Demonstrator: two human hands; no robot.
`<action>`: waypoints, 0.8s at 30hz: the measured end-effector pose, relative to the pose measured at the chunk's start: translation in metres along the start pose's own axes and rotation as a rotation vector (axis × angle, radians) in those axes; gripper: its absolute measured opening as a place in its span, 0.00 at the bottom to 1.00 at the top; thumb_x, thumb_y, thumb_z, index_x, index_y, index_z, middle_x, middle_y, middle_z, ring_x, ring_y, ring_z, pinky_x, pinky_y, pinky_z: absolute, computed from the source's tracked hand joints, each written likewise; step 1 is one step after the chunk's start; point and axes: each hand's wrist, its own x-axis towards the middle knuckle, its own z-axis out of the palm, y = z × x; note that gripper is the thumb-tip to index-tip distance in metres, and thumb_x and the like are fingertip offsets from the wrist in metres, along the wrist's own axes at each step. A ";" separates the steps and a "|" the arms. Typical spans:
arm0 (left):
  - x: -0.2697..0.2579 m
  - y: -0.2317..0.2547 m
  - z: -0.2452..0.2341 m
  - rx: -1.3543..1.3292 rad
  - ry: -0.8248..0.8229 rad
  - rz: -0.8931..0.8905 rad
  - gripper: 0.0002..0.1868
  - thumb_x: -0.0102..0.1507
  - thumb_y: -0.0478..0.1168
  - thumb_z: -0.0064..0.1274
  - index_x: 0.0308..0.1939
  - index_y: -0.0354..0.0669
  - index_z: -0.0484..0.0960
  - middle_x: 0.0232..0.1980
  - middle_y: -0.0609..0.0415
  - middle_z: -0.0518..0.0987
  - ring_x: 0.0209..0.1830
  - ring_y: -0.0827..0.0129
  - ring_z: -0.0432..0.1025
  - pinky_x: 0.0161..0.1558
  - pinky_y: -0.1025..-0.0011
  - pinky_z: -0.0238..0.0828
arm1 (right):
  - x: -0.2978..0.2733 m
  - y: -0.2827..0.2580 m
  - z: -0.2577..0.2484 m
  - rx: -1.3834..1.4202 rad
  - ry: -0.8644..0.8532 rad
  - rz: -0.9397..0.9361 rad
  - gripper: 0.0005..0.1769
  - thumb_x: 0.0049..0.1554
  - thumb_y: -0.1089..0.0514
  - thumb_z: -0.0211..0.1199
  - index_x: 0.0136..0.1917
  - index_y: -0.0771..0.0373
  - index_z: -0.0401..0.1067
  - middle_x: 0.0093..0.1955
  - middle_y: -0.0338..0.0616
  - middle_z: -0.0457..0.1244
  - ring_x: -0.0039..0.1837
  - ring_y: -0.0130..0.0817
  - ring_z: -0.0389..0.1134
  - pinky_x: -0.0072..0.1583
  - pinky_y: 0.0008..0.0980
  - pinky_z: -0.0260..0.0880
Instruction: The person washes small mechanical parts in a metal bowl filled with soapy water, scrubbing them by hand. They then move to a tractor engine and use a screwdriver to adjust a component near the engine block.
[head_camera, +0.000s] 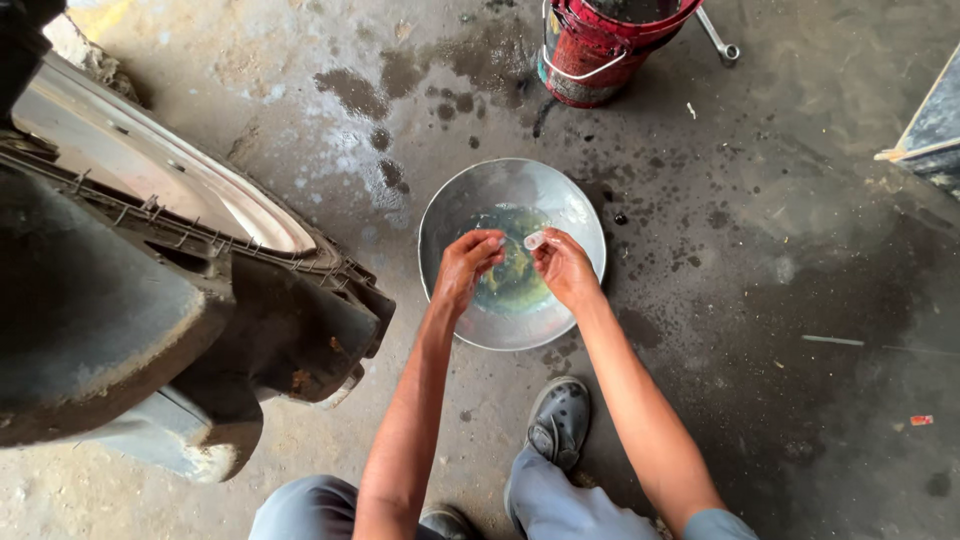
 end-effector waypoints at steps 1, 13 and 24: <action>0.001 0.006 0.008 -0.010 -0.008 0.011 0.17 0.66 0.40 0.57 0.56 0.32 0.81 0.50 0.51 0.82 0.48 0.69 0.78 0.53 0.72 0.74 | -0.002 -0.005 0.007 0.087 -0.028 0.008 0.15 0.61 0.57 0.60 0.61 0.59 0.71 0.48 0.39 0.67 0.48 0.30 0.68 0.48 0.27 0.67; -0.022 0.050 0.065 0.201 -0.138 0.265 0.14 0.67 0.37 0.56 0.55 0.35 0.82 0.52 0.51 0.84 0.52 0.69 0.78 0.56 0.69 0.75 | -0.016 -0.020 0.043 0.281 -0.100 0.035 0.21 0.59 0.57 0.52 0.62 0.68 0.70 0.52 0.42 0.67 0.47 0.31 0.66 0.50 0.28 0.67; -0.028 0.051 0.066 0.305 0.172 0.452 0.11 0.67 0.39 0.59 0.50 0.38 0.85 0.46 0.55 0.84 0.45 0.76 0.76 0.46 0.76 0.73 | -0.051 -0.017 0.088 -0.117 -0.110 -0.192 0.15 0.62 0.62 0.58 0.62 0.65 0.68 0.58 0.49 0.66 0.61 0.39 0.71 0.59 0.34 0.73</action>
